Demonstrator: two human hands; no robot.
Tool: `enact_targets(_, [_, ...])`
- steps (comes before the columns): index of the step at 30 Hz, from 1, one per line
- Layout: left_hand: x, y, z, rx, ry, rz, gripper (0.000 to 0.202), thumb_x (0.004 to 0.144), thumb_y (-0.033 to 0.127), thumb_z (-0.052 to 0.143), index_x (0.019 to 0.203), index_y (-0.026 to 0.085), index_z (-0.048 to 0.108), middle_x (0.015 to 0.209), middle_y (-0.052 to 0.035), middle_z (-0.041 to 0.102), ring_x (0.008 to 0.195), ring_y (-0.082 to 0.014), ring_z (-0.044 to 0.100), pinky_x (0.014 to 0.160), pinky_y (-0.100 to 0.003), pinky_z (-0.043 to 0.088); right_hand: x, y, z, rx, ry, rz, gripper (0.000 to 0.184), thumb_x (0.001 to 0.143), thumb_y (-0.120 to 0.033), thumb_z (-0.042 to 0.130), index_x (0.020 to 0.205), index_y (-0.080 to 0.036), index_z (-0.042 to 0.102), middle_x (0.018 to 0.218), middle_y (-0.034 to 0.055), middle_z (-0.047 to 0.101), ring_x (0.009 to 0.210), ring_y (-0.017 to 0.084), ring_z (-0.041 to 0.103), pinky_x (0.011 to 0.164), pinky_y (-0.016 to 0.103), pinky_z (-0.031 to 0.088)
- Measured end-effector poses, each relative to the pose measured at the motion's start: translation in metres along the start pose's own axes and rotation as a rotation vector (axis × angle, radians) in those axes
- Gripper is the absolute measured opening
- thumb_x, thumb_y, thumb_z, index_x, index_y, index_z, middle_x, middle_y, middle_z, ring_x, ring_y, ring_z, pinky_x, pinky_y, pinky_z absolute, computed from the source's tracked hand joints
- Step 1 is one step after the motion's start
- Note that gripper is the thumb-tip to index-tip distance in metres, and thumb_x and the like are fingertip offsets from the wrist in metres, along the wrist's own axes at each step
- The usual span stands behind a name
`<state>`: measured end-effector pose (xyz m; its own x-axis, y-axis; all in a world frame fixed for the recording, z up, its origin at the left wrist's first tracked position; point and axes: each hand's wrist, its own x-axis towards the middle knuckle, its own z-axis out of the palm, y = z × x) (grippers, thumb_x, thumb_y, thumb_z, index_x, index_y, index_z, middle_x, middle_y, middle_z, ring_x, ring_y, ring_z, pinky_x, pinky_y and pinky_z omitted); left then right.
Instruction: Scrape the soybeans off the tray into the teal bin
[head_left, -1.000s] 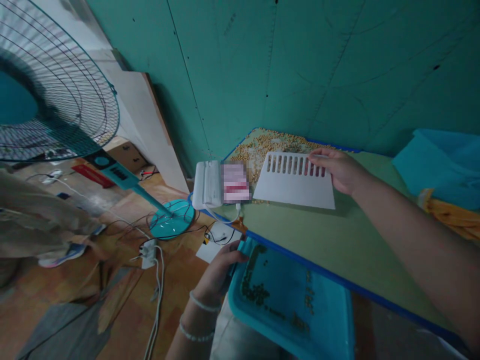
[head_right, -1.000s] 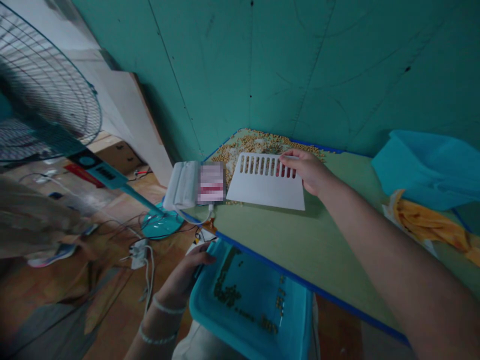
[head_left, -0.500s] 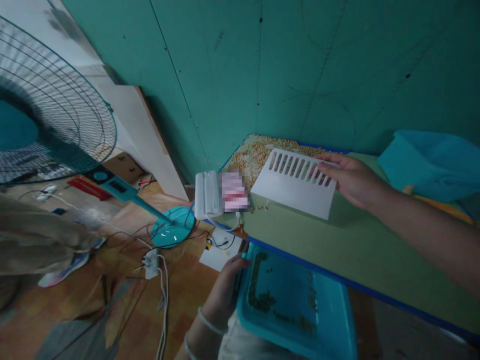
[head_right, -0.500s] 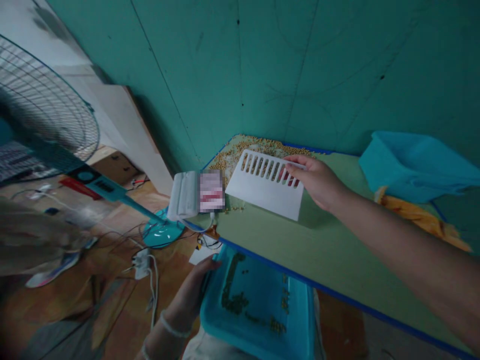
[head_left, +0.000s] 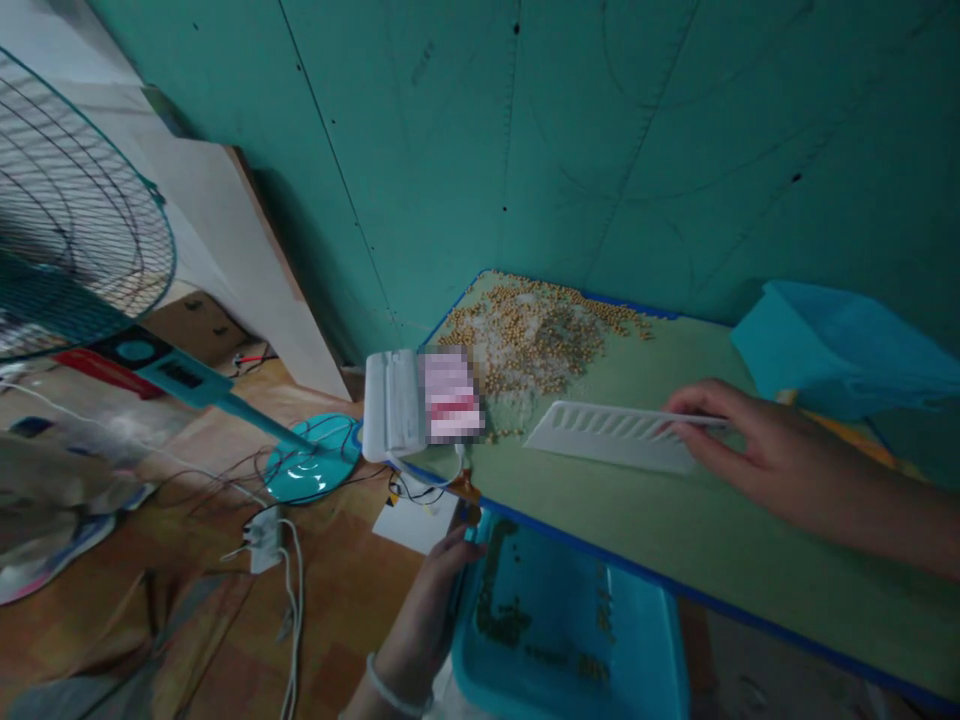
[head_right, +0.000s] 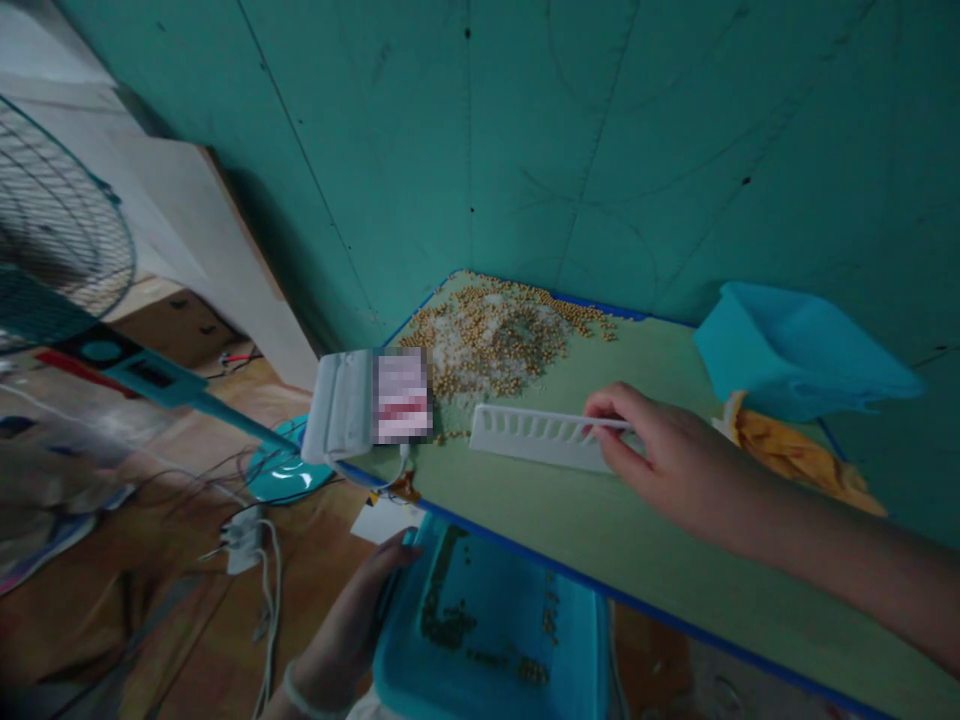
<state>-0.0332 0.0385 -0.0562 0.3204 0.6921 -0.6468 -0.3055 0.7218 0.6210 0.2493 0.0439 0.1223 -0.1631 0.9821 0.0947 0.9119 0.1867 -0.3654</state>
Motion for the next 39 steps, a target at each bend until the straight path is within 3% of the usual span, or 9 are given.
enact_targets(5, [-0.015,0.012,0.016,-0.024,-0.056,-0.013,0.008,0.051,0.016,0.061,0.059,0.016,0.063,0.048,0.0016,0.065,0.052,-0.0182,0.060,0.056,-0.027,0.044,-0.007,0.007,0.009,-0.158,-0.049,-0.133,0.019,0.080,-0.024,0.038,0.091,-0.018,0.052,0.085,0.0052,0.065,0.074,0.017,0.061,0.062,0.026,0.048])
enact_targets(10, [-0.028,0.019,0.027,-0.147,-0.071,-0.033,0.014,0.057,0.015,0.060,0.068,0.017,0.067,0.051,0.0015,0.068,0.054,-0.0182,0.062,0.057,-0.027,0.046,-0.001,0.006,0.005,-0.299,-0.144,-0.242,0.026,0.083,-0.023,0.033,0.091,-0.020,0.058,0.085,0.0044,0.067,0.074,0.020,0.063,0.059,0.028,0.049])
enact_targets(13, [-0.031,0.017,0.029,-0.176,-0.097,-0.041,0.021,0.058,0.013,0.058,0.077,0.016,0.067,0.053,-0.0006,0.069,0.055,-0.0199,0.063,0.058,-0.029,0.047,0.009,-0.001,-0.005,-0.329,-0.033,-0.203,0.027,0.082,-0.027,0.035,0.092,-0.018,0.060,0.086,0.0057,0.067,0.074,0.020,0.063,0.061,0.030,0.050])
enact_targets(18, [-0.022,0.007,0.021,-0.191,-0.101,-0.046,0.027,0.057,0.015,0.059,0.084,0.014,0.065,0.060,-0.0034,0.070,0.061,-0.0211,0.064,0.062,-0.031,0.047,0.034,-0.017,-0.020,-0.263,0.087,-0.236,0.031,0.081,-0.034,0.037,0.100,-0.020,0.057,0.094,0.0030,0.066,0.082,0.019,0.062,0.068,0.031,0.051])
enact_targets(22, [0.003,0.000,0.002,-0.103,-0.069,-0.184,0.010,0.043,0.015,0.067,0.053,0.016,0.064,0.048,0.0000,0.066,0.055,-0.0213,0.061,0.060,-0.032,0.047,0.052,-0.018,-0.016,-0.223,0.100,-0.387,0.030,0.081,-0.032,0.038,0.101,-0.023,0.058,0.098,0.0005,0.065,0.086,0.018,0.061,0.073,0.029,0.049])
enact_targets(26, [0.014,-0.005,-0.012,-0.060,-0.009,-0.173,0.010,0.039,0.011,0.068,0.048,0.015,0.064,0.046,-0.0003,0.066,0.055,-0.0194,0.060,0.060,-0.029,0.047,0.057,-0.006,0.000,-0.197,0.119,-0.426,0.031,0.081,-0.029,0.038,0.101,-0.019,0.060,0.096,0.0030,0.066,0.084,0.018,0.061,0.071,0.029,0.050])
enact_targets(29, [0.001,-0.003,-0.008,-0.058,0.039,-0.121,0.014,0.046,0.017,0.066,0.060,0.016,0.066,0.054,0.0009,0.068,0.059,-0.0190,0.061,0.062,-0.027,0.045,0.054,0.000,0.008,-0.187,0.083,-0.438,0.031,0.082,-0.028,0.037,0.102,-0.019,0.059,0.097,0.0039,0.065,0.086,0.019,0.061,0.073,0.030,0.049])
enact_targets(33, [-0.014,0.007,0.007,-0.092,0.056,-0.094,0.028,0.051,0.021,0.064,0.078,0.017,0.066,0.063,-0.0016,0.070,0.068,-0.0252,0.063,0.067,-0.034,0.045,0.053,-0.001,0.008,-0.186,0.022,-0.413,0.030,0.082,-0.023,0.038,0.104,-0.018,0.058,0.102,0.0053,0.063,0.089,0.019,0.059,0.076,0.031,0.047])
enact_targets(39, [0.003,0.016,0.002,-0.093,-0.026,-0.182,0.018,0.037,0.014,0.070,0.054,0.017,0.064,0.049,-0.0002,0.067,0.064,-0.0253,0.063,0.067,-0.031,0.044,0.056,-0.002,0.009,-0.168,0.035,-0.427,0.030,0.082,-0.022,0.038,0.104,-0.019,0.058,0.100,0.0050,0.064,0.089,0.019,0.059,0.076,0.031,0.046])
